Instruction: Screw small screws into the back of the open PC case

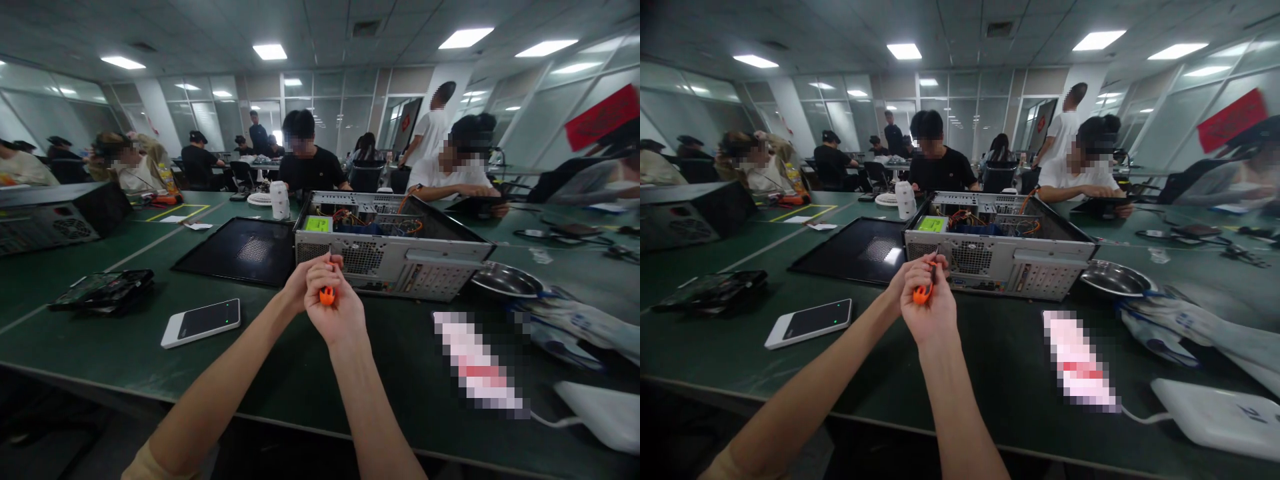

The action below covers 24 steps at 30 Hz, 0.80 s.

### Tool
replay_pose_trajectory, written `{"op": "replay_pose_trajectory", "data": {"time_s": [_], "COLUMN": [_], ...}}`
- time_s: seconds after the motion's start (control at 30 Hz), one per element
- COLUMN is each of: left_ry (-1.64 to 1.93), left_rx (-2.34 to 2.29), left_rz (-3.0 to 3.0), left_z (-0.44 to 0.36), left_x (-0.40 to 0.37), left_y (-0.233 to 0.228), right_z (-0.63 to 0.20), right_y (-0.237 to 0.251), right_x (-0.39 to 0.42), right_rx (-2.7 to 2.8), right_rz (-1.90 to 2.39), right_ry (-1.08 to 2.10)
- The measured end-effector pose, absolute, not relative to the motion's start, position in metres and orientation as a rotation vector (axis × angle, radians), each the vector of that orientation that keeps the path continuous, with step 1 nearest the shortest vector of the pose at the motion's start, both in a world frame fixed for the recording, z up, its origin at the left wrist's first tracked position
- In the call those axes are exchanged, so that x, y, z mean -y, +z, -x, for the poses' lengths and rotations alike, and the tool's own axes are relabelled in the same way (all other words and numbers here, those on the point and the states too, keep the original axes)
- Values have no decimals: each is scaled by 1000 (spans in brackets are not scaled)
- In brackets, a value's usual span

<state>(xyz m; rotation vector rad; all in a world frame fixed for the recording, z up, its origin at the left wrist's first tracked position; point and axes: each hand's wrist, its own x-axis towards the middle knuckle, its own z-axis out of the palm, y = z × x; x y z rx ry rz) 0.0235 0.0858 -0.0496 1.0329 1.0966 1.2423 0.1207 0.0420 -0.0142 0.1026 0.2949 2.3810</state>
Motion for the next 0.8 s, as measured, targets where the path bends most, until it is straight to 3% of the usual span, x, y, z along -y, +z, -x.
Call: {"op": "replay_pose_trajectory", "data": {"time_s": [0.1, 0.17, 0.2, 0.3, 0.4, 0.47, 0.6, 0.8], "left_ry": [1240, 1223, 1254, 1323, 1330, 1330, 1380, 1283], "left_rx": [-905, -743, -683, -667, -679, -706, -764, -604], "left_rz": [-797, -708, -668, -626, -577, -561, -568, -623], "left_z": [-17, -15, -16, -23, -29, -31, -32, -26], "left_x": [-88, -86, -85, -80, -77, -77, -79, -76], "left_y": [-54, -55, -54, -50, -45, -45, -49, -54], "right_z": [-126, -137, -145, -168, -180, -180, -176, -173], "right_y": [-20, -27, -31, -42, -49, -53, -60, -60], "right_x": [-36, -23, -14, 11, 15, 5, -21, -34], "right_rx": [335, 917, 1196, 1707, 1885, 2001, 1949, 1763], "right_rz": [307, 678, 846, 1026, 826, 665, 449, 498], "right_ry": [2385, 2201, 1992, 939, 144, -203, -451, -485]}}
